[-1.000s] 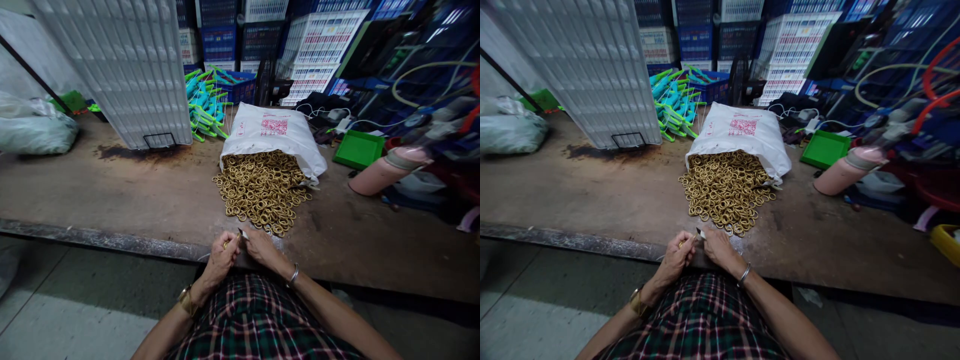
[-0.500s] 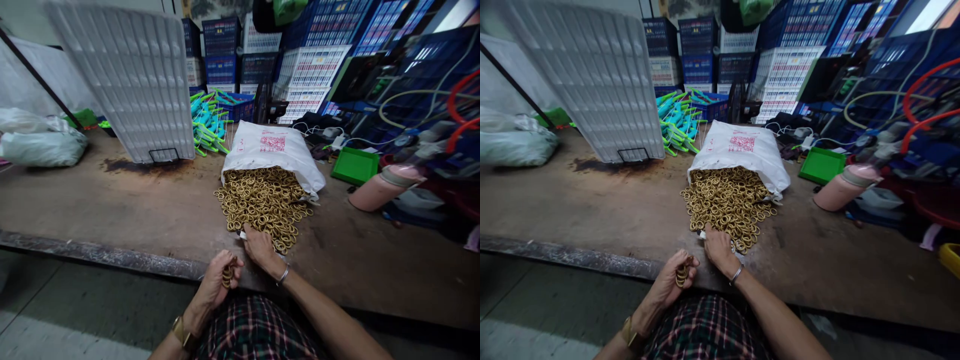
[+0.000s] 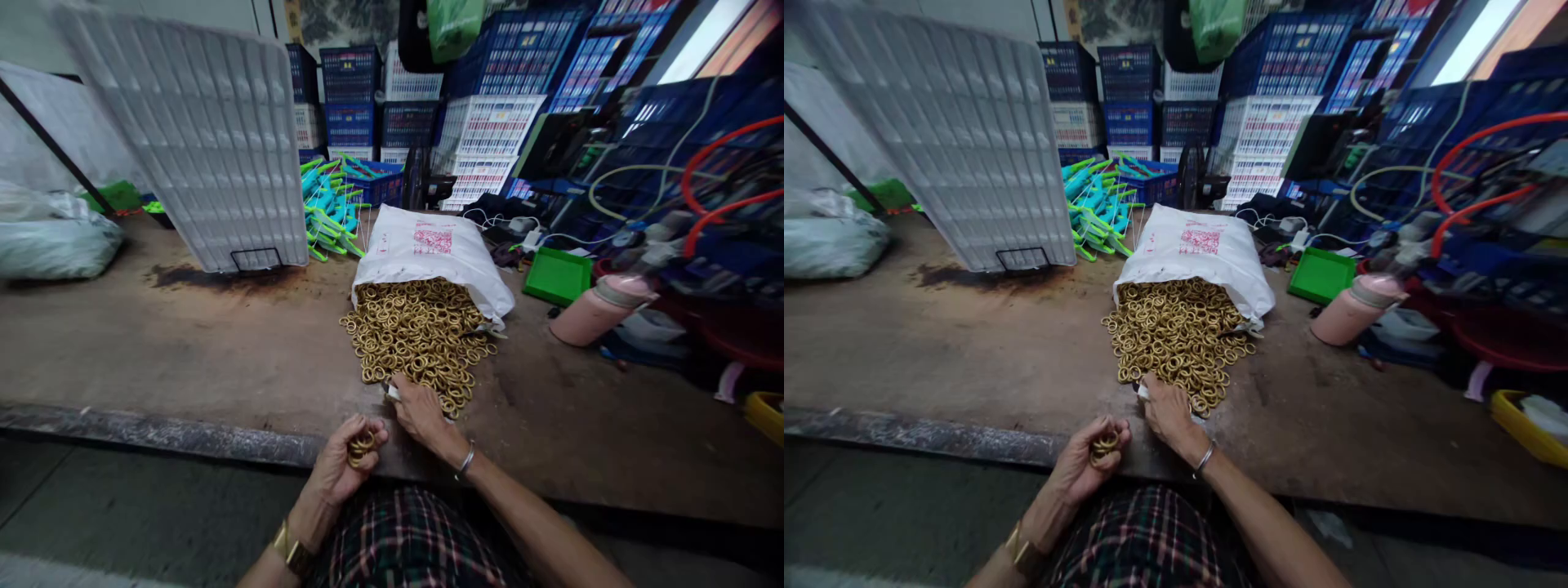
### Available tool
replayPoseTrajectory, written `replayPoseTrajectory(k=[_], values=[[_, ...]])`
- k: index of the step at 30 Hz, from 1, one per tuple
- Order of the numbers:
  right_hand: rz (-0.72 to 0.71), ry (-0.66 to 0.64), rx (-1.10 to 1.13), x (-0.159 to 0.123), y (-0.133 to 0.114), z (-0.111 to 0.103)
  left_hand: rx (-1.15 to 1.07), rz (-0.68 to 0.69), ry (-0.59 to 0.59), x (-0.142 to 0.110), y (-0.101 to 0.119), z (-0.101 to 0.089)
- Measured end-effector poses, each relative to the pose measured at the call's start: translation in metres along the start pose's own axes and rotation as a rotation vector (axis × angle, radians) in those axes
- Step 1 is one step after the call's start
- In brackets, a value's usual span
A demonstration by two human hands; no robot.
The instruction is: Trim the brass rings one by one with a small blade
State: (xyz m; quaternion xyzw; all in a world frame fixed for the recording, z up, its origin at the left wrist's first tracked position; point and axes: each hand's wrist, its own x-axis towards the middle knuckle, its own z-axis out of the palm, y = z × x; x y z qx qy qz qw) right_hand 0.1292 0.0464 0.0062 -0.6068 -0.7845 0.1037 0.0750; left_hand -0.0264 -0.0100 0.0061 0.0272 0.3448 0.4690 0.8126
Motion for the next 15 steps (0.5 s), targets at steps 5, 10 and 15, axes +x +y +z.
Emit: replayPoseTrajectory(k=[5, 10, 15], values=[[0.036, 0.007, 0.449, -0.001, 0.002, -0.004, 0.307, 0.227, -0.014, 0.002, -0.002, 0.006], [0.148, -0.115, 0.958, -0.002, 0.001, -0.005, 0.912, 0.639, 0.081, 0.005, -0.010, 0.006], [0.301, -0.285, 1.281, -0.011, -0.009, -0.011, 1.166, 0.794, -0.057, 0.007, -0.011, 0.004]])
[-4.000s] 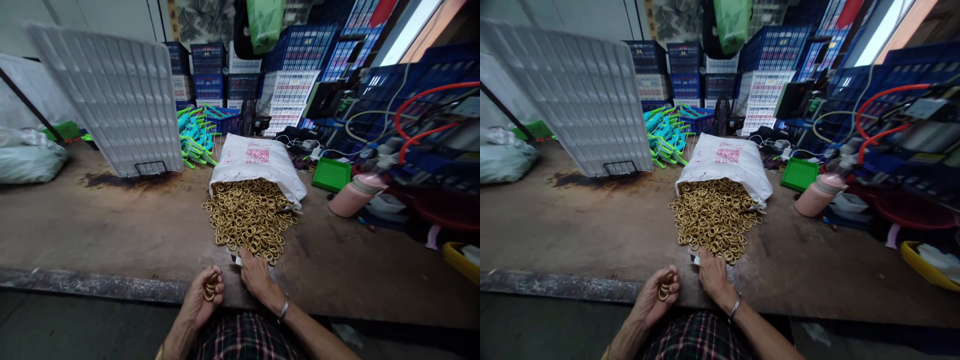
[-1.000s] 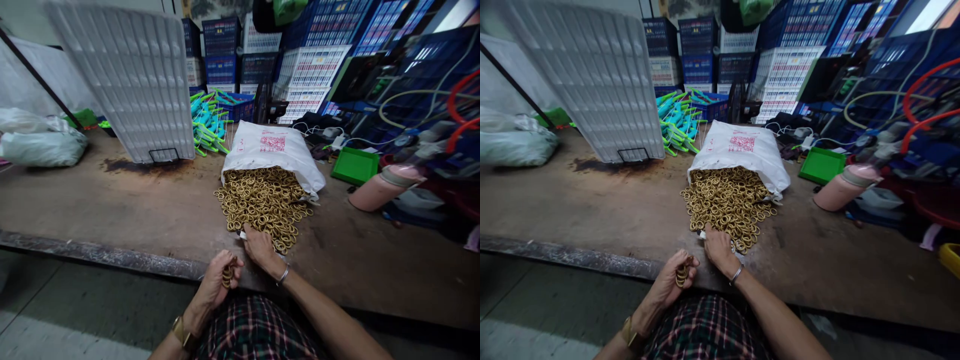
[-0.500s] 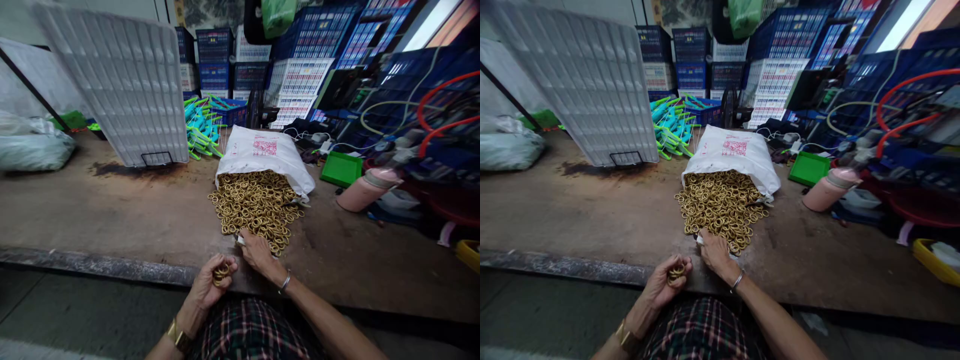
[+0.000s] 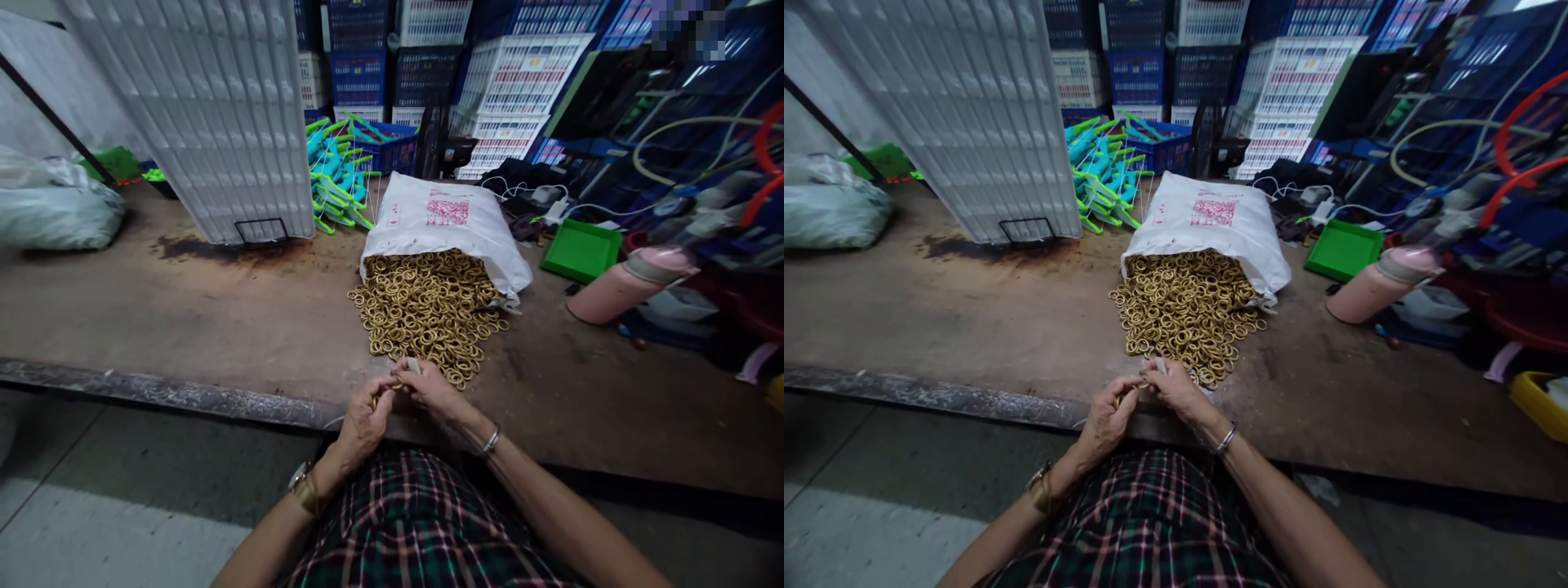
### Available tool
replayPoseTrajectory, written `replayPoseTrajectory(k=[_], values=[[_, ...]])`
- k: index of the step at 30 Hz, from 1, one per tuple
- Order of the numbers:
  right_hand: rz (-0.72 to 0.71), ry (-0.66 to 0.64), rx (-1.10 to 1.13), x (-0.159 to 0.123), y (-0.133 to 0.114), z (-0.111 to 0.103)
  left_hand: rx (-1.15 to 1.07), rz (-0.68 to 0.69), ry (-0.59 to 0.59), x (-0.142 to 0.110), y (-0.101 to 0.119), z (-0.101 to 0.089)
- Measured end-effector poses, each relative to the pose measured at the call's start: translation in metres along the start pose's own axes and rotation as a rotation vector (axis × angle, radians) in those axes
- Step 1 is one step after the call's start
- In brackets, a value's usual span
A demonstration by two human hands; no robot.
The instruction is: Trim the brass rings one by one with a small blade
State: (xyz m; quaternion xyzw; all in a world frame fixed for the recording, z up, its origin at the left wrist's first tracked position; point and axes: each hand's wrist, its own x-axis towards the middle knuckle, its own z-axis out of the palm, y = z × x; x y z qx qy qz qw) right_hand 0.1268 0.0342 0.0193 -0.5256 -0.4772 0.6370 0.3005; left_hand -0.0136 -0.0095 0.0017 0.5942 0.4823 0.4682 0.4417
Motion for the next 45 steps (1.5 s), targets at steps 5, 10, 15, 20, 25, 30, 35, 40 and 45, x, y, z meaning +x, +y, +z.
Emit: replayPoseTrajectory(k=[5, 10, 15, 20, 25, 30, 35, 40, 45], values=[[0.072, -0.048, 0.061, -0.005, 0.001, 0.006, -0.033, -0.076, -0.051, 0.000, 0.005, 0.000], [-0.094, 0.015, -0.137, -0.002, 0.011, 0.008, -0.330, -0.433, -0.035, -0.002, 0.008, 0.003], [-0.147, 0.027, -0.223, 0.000, 0.017, 0.009, -0.472, -0.523, -0.036, -0.004, 0.003, 0.005], [-0.151, 0.010, -0.254, 0.001, 0.014, 0.007, -0.524, -0.508, -0.053, -0.005, 0.003, 0.005], [-0.300, 0.117, -0.544, -0.002, 0.016, 0.003, -0.503, -0.496, -0.027, -0.004, 0.005, 0.003], [-0.400, 0.046, -0.984, -0.011, 0.018, 0.005, -0.436, -0.461, 0.017, -0.003, 0.006, 0.002], [-0.325, 0.005, -1.163, -0.017, 0.010, 0.011, -0.358, -0.434, 0.050, -0.001, 0.009, 0.001], [-0.261, 0.001, -1.224, -0.012, 0.010, 0.009, -0.339, -0.414, 0.032, -0.006, 0.016, -0.001], [-0.212, 0.110, -1.253, -0.001, 0.013, -0.002, -0.496, -0.425, -0.145, -0.014, 0.030, -0.004]])
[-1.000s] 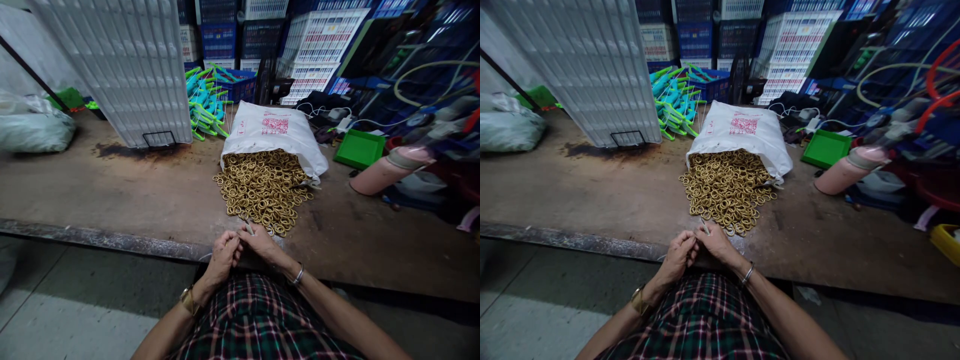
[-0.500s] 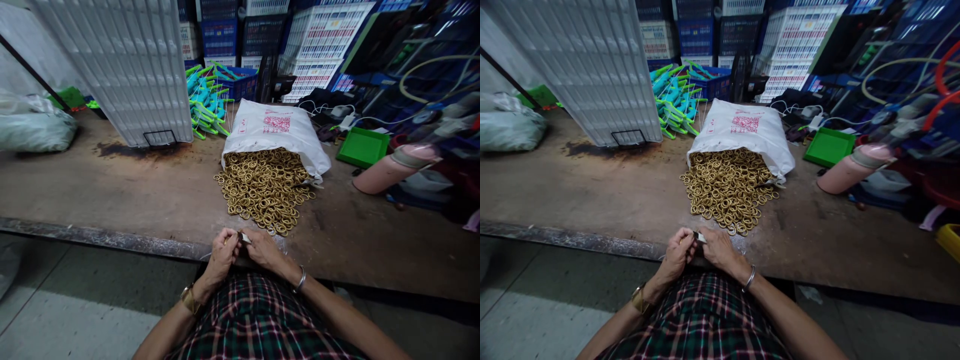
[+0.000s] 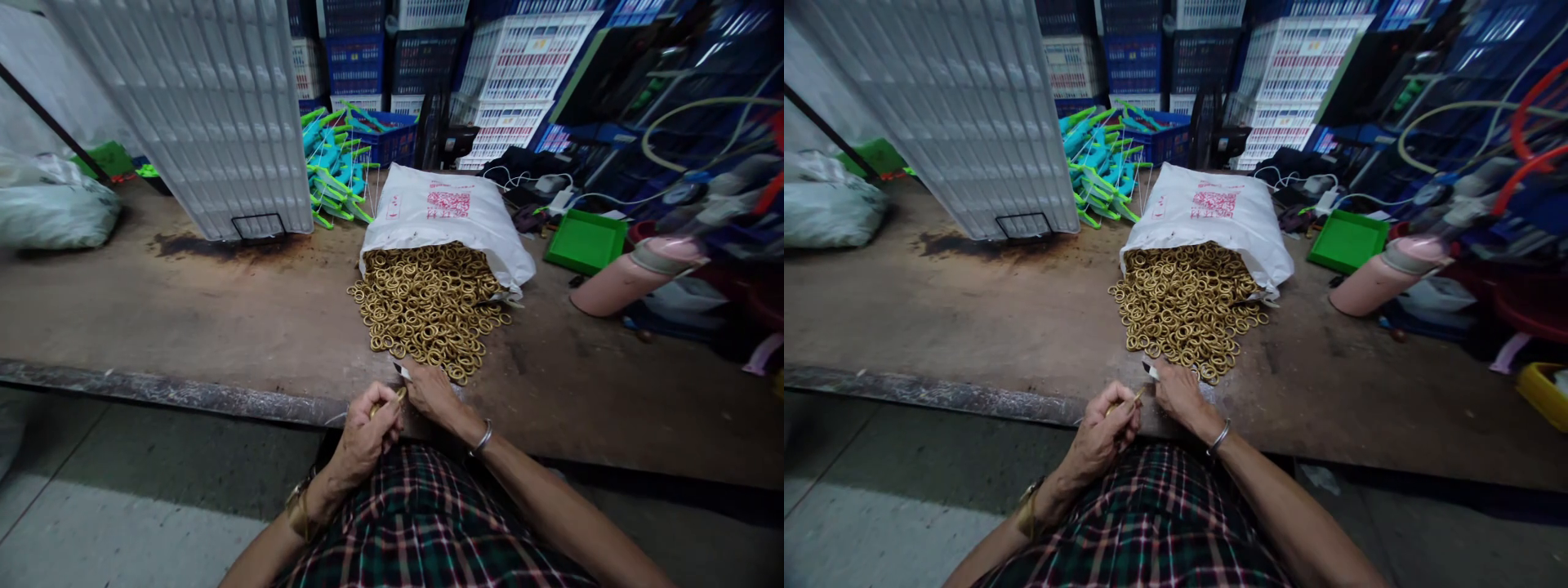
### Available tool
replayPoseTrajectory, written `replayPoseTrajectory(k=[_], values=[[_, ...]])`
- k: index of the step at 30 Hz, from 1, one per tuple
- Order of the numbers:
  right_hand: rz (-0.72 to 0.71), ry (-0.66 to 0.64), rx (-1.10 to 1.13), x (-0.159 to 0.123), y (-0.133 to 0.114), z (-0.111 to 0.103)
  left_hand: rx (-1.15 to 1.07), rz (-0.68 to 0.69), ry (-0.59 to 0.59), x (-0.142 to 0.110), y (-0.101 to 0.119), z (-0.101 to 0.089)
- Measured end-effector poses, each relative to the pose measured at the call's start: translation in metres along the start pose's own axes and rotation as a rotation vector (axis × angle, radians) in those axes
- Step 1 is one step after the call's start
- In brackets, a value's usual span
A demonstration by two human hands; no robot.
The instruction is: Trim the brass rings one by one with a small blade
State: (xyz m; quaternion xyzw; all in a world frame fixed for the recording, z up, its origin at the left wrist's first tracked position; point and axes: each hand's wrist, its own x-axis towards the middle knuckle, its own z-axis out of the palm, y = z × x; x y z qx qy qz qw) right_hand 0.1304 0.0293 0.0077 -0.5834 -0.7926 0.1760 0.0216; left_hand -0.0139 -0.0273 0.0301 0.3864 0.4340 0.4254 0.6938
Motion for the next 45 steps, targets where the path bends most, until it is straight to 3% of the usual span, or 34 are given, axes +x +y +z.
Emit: replayPoseTrajectory(k=[6, 13, 21, 27, 31, 37, 42, 45], values=[[0.086, 0.144, -0.086, 0.016, -0.001, -0.004, -0.262, -0.061, 0.025, 0.008, -0.005, -0.007], [0.133, 0.084, -0.197, 0.027, -0.008, -0.006, -0.383, -0.100, 0.006, 0.010, -0.009, -0.014], [0.117, 0.110, -0.201, 0.025, -0.003, -0.005, -0.537, -0.231, -0.046, 0.015, -0.013, -0.022], [0.114, 0.118, -0.136, 0.016, 0.000, -0.008, -0.707, -0.306, -0.010, 0.019, -0.014, -0.024], [0.090, 0.151, 0.101, 0.011, 0.006, -0.009, -0.667, -0.285, 0.025, 0.021, -0.011, -0.023], [0.130, 0.139, 0.790, 0.008, 0.010, -0.007, -0.534, -0.234, 0.099, 0.026, -0.010, -0.017], [0.280, -0.100, 1.242, 0.000, 0.004, -0.010, -0.030, 0.007, 0.289, 0.026, -0.016, -0.010], [0.317, -0.204, 1.363, -0.004, 0.001, -0.009, 0.240, 0.178, 0.253, 0.026, -0.019, -0.008]])
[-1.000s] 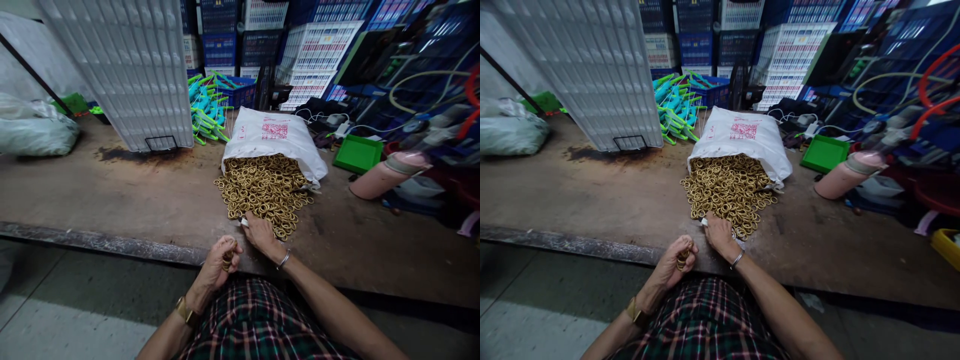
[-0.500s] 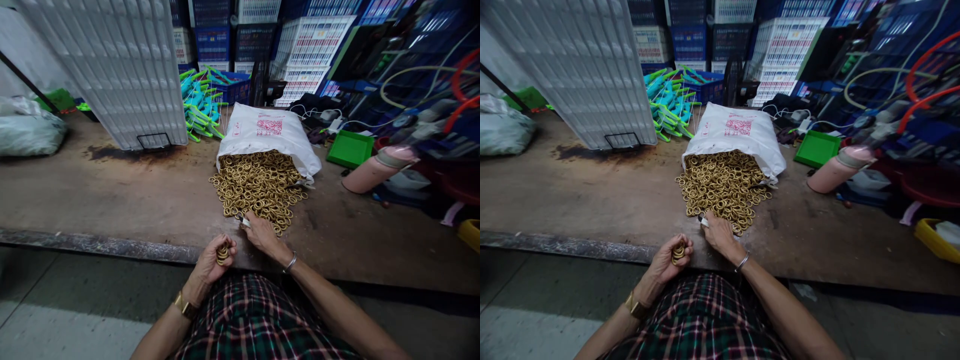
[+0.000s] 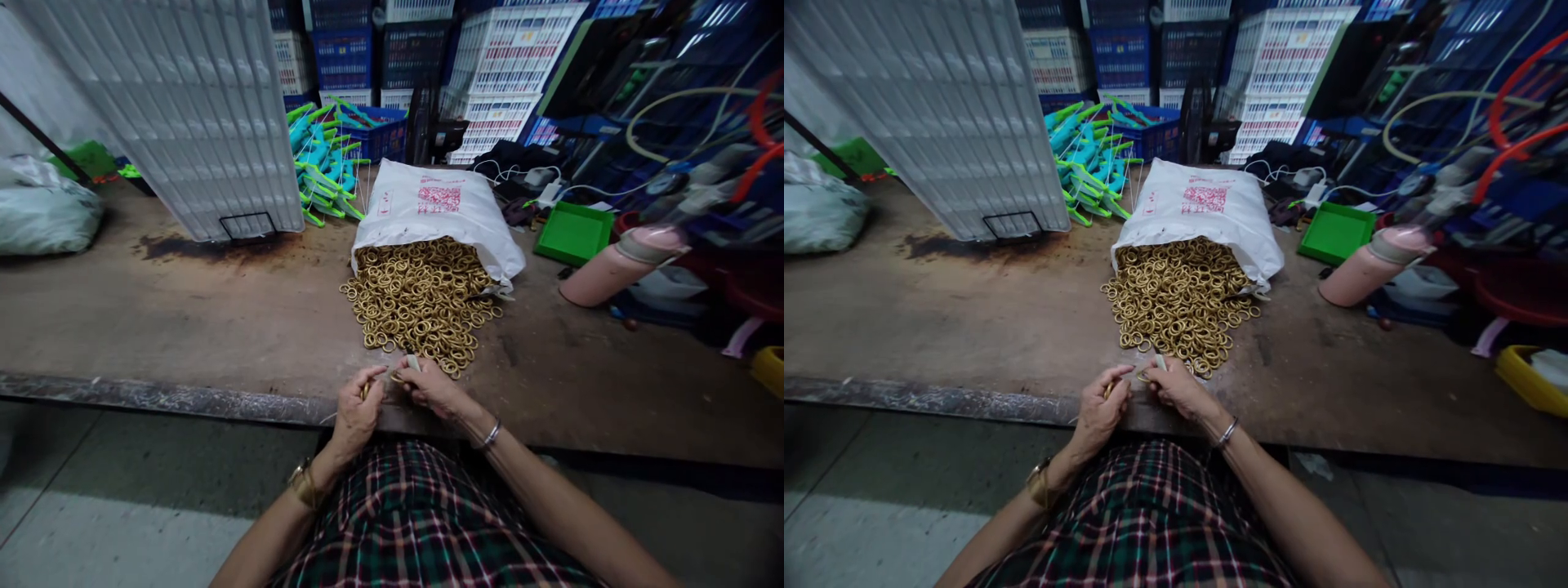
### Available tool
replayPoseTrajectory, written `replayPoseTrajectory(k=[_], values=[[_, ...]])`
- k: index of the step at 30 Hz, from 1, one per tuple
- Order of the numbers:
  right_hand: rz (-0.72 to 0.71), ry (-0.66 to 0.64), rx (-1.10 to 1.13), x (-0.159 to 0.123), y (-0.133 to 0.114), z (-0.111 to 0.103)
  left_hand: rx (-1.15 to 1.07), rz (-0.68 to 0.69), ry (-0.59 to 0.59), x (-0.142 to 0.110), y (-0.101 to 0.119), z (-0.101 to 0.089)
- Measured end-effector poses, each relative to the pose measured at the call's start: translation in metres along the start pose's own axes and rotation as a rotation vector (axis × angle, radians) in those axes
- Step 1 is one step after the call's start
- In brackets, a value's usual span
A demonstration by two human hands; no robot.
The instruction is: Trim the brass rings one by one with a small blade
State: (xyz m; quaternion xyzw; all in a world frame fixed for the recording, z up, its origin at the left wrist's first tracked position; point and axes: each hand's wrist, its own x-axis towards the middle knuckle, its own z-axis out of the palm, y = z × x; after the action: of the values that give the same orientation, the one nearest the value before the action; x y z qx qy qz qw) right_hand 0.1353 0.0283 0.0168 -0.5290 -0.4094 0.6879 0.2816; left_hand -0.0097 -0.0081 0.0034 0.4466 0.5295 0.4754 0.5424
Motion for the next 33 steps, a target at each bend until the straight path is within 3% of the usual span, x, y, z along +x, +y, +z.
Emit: replayPoseTrajectory(k=[4, 11, 18, 27, 33], values=[[0.029, -0.040, 0.031, -0.002, 0.004, 0.006, 0.065, 0.059, -0.090, 0.000, 0.000, 0.001], [-0.113, 0.046, -0.138, -0.002, 0.009, 0.013, -0.169, -0.246, -0.087, 0.002, 0.001, -0.001], [-0.223, 0.163, -0.323, 0.004, 0.013, 0.012, -0.220, -0.309, -0.197, -0.002, -0.001, 0.001], [-0.244, 0.102, -0.278, 0.006, 0.015, 0.011, -0.359, -0.357, -0.236, -0.004, 0.003, -0.001], [-0.364, 0.211, -0.675, 0.004, 0.020, 0.007, -0.390, -0.333, -0.180, -0.004, 0.000, 0.000]])
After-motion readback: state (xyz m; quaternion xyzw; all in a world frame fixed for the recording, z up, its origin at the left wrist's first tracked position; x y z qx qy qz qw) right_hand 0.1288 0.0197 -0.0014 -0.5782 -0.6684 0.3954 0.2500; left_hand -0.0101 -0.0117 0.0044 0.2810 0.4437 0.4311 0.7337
